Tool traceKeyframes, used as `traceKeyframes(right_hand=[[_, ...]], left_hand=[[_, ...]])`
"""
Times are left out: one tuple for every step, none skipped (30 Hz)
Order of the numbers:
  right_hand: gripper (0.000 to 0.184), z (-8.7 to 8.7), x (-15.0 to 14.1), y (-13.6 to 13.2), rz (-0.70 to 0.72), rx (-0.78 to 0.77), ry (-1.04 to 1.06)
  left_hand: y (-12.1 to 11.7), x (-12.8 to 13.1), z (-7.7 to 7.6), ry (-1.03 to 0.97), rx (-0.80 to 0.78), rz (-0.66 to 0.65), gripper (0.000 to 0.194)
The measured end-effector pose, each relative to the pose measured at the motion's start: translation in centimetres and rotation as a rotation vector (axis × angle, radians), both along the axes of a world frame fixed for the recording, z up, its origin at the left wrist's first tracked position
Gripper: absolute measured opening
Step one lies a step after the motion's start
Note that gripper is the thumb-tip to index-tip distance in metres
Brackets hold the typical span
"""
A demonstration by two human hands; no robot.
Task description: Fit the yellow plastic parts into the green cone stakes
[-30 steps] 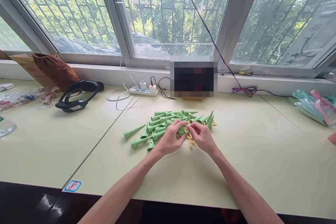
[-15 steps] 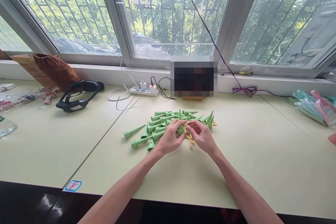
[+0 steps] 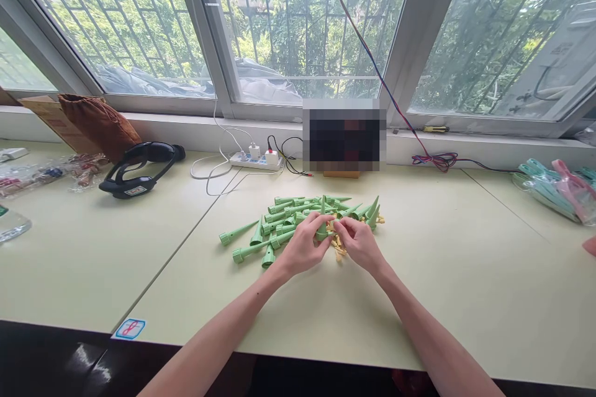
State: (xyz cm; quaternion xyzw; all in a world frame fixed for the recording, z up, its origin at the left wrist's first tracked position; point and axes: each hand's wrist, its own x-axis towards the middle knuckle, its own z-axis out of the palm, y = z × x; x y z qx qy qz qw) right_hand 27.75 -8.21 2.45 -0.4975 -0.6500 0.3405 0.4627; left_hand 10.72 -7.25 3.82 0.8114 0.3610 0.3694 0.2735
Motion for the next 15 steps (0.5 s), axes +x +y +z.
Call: traceKeyframes(right_hand=[[0.04, 0.03, -0.01, -0.02, -0.002, 0.0, -0.001], [0.041, 0.08, -0.02, -0.04, -0.003, 0.0, 0.003], [0.04, 0.15, -0.03, -0.07, -0.003, 0.001, 0.01], [0.039, 0.23, -0.04, -0.11, 0.001, 0.003, 0.023], [0.037, 0.32, -0.04, -0.15, 0.008, 0.007, 0.038], [0.035, 0.41, -0.04, -0.19, 0.018, 0.012, 0.056], [0.033, 0.48, -0.03, -0.22, 0.031, 0.019, 0.073], [0.031, 0.52, -0.02, -0.25, 0.044, 0.025, 0.084], [0.029, 0.54, -0.01, -0.27, 0.054, 0.03, 0.089], [0.028, 0.54, 0.0, -0.27, 0.061, 0.032, 0.088], [0.027, 0.5, 0.01, -0.27, 0.066, 0.033, 0.083], [0.026, 0.45, 0.01, -0.26, 0.068, 0.033, 0.076], [0.026, 0.38, 0.02, -0.24, 0.068, 0.033, 0.071], [0.026, 0.31, 0.02, -0.21, 0.066, 0.032, 0.067], [0.026, 0.25, 0.02, -0.19, 0.063, 0.03, 0.063]], left_hand=[[0.02, 0.01, 0.02, 0.001, 0.0, 0.002, 0.032], [0.04, 0.02, 0.05, 0.003, -0.001, 0.006, 0.031], [0.06, 0.03, 0.09, 0.007, -0.002, 0.011, 0.031], [0.09, 0.02, 0.13, 0.01, -0.006, 0.018, 0.032], [0.11, 0.02, 0.17, 0.011, -0.011, 0.026, 0.032], [0.13, 0.01, 0.19, 0.011, -0.016, 0.033, 0.032], [0.15, 0.0, 0.21, 0.01, -0.02, 0.039, 0.032], [0.16, -0.01, 0.22, 0.007, -0.023, 0.044, 0.032], [0.17, -0.02, 0.22, 0.004, -0.024, 0.047, 0.032], [0.17, -0.02, 0.21, 0.001, -0.023, 0.048, 0.031], [0.16, -0.02, 0.2, -0.002, -0.023, 0.046, 0.031], [0.15, -0.02, 0.19, -0.006, -0.024, 0.041, 0.031], [0.14, -0.02, 0.19, -0.009, -0.025, 0.037, 0.031], [0.12, -0.01, 0.18, -0.009, -0.024, 0.034, 0.031], [0.1, -0.01, 0.18, -0.007, -0.021, 0.033, 0.031]])
